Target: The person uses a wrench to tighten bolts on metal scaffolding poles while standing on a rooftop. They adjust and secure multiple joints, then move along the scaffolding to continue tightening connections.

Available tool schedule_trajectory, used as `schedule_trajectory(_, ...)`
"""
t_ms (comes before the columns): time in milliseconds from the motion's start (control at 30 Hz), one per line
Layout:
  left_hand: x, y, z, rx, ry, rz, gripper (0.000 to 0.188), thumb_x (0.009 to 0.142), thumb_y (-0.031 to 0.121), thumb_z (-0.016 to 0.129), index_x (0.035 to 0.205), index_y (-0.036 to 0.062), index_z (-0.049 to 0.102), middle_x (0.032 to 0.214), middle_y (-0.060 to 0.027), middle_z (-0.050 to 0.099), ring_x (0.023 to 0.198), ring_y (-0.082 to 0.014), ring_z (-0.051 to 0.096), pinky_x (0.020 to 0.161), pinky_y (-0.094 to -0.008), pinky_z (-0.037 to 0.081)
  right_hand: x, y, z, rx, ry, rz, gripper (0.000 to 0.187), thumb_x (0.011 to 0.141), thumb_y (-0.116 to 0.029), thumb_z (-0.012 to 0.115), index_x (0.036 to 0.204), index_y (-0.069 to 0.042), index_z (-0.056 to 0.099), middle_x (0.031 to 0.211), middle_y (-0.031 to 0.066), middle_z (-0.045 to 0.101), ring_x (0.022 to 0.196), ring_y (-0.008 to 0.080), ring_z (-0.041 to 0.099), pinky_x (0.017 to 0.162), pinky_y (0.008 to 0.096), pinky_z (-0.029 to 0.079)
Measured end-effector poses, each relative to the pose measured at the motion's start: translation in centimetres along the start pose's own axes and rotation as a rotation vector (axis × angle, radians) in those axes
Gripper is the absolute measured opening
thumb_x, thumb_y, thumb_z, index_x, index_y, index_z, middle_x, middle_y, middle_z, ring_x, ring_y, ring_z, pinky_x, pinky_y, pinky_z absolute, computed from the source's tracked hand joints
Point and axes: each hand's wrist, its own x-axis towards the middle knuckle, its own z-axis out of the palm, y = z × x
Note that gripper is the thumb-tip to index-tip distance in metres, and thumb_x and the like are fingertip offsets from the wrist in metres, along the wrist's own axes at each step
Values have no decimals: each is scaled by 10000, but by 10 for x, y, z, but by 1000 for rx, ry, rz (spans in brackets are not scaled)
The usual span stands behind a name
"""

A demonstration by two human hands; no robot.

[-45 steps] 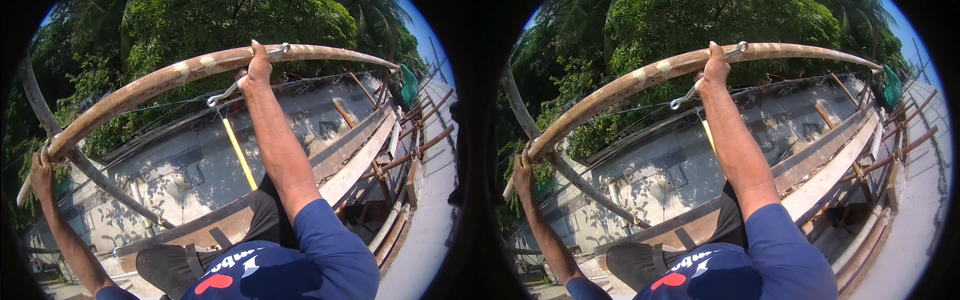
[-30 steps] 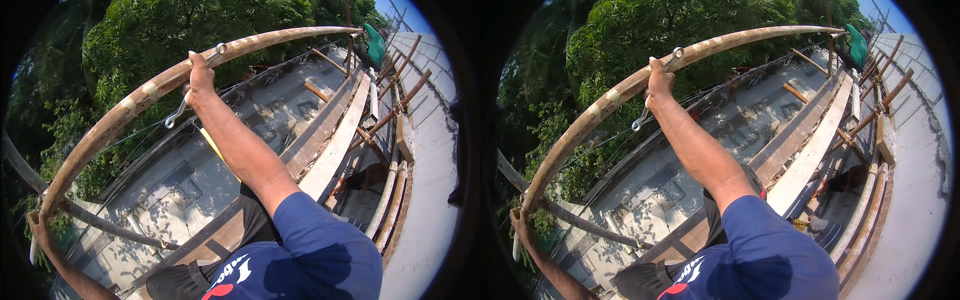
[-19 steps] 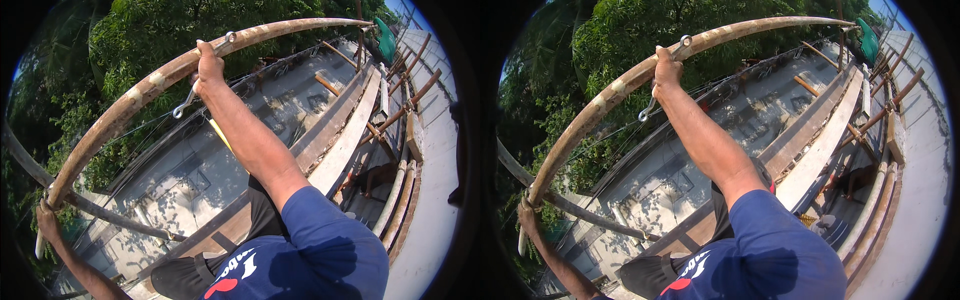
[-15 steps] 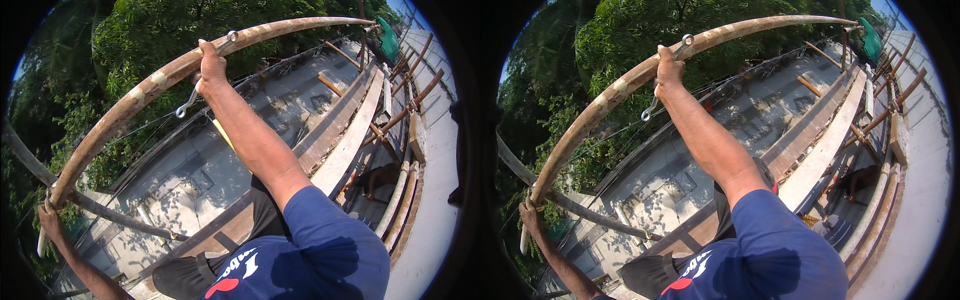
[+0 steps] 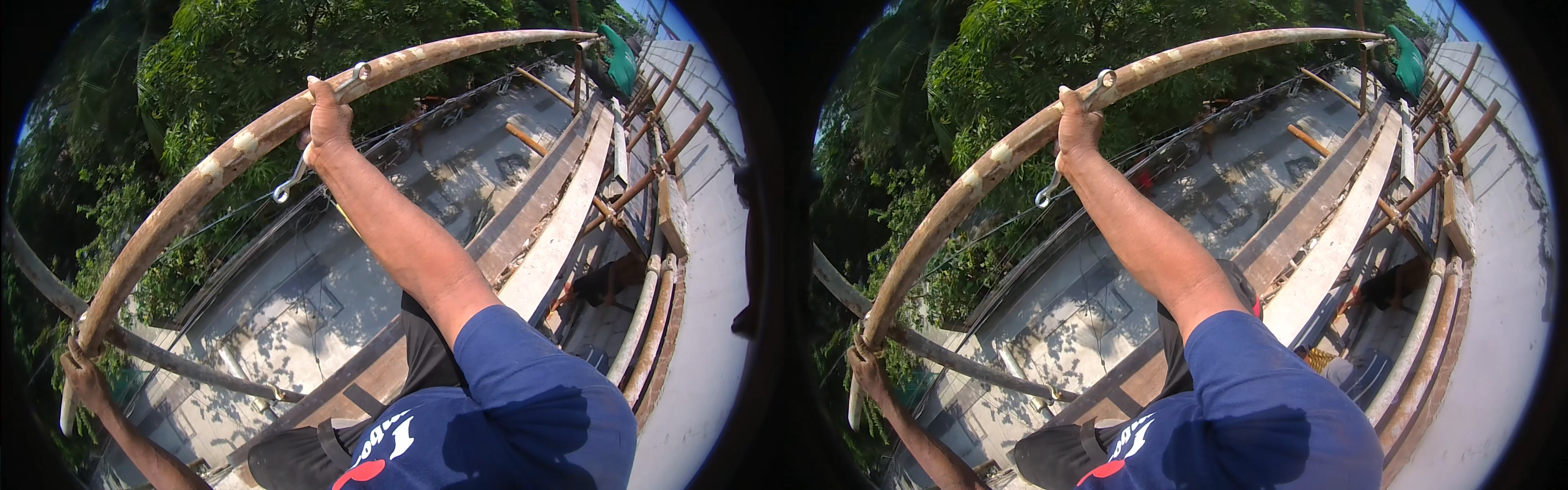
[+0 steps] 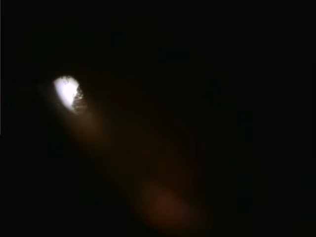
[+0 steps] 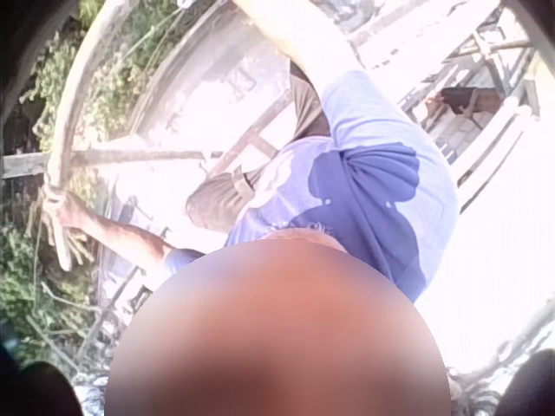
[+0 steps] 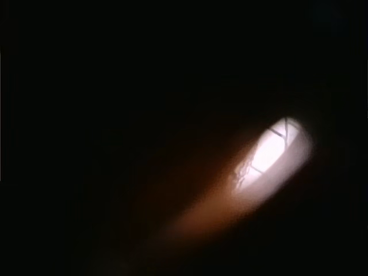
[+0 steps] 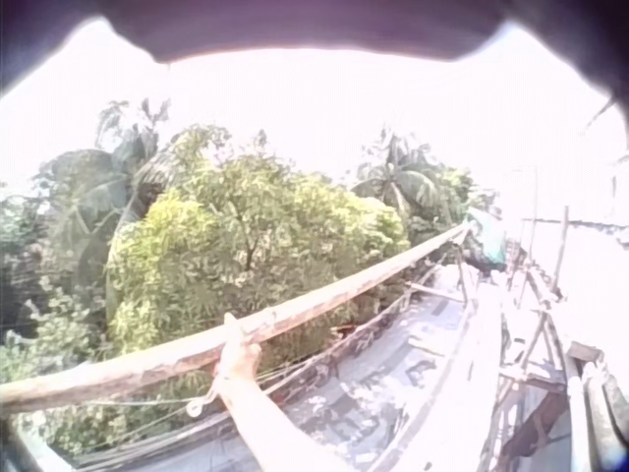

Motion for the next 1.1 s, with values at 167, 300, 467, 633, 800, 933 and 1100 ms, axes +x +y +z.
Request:
schedule_trajectory(167,12,-17,9,225,-6,258,388,1091,356,355,1243,66,564,1101,-215,594,999,-466,593,778,-551,441,-1,-1,2,-4,41,15,336,809,-380,755,950,-160,544,803,-16,503,581,99,490,424,269,291)
schedule_trajectory(300,18,-28,17,347,61,377,391,1088,336,369,1218,22,564,1079,-223,574,942,-449,587,784,-524,431,0,-2,2,-8,26,12,327,811,-381,752,923,-163,536,792,-19,502,564,95,485,414,265,287)
schedule_trajectory(467,12,-22,19,73,79,223,423,1078,374,404,1069,-23,552,975,-256,582,900,-456,559,803,-504,414,1,-2,1,-48,33,15,328,815,-402,742,908,-170,530,759,-22,496,523,93,465,397,266,281)
schedule_trajectory(633,6,-13,16,45,133,244,469,1071,435,412,1026,-14,540,954,-263,599,913,-462,559,809,-500,417,0,-2,2,-41,12,0,329,811,-407,743,913,-176,532,754,-23,495,529,90,465,400,264,272)
schedule_trajectory(800,2,-3,10,-101,46,12,510,1059,502,408,1060,14,558,973,-258,624,930,-460,577,814,-507,429,-1,-4,1,-35,-16,21,335,803,-406,753,922,-181,535,761,-24,499,545,91,475,408,265,272)
schedule_trajectory(933,-4,3,6,-50,53,-22,542,1047,547,399,1084,35,571,993,-249,653,952,-472,600,821,-519,438,-3,-7,1,-44,-14,54,336,801,-407,754,916,-179,536,758,-21,501,535,97,466,410,266,271)
schedule_trajectory(1100,0,-2,7,2,40,-32,540,1048,546,392,1096,41,579,1014,-235,673,973,-478,612,826,-514,446,-7,-9,2,-53,-17,51,334,799,-400,754,909,-177,532,754,-18,500,527,96,453,412,266,268)
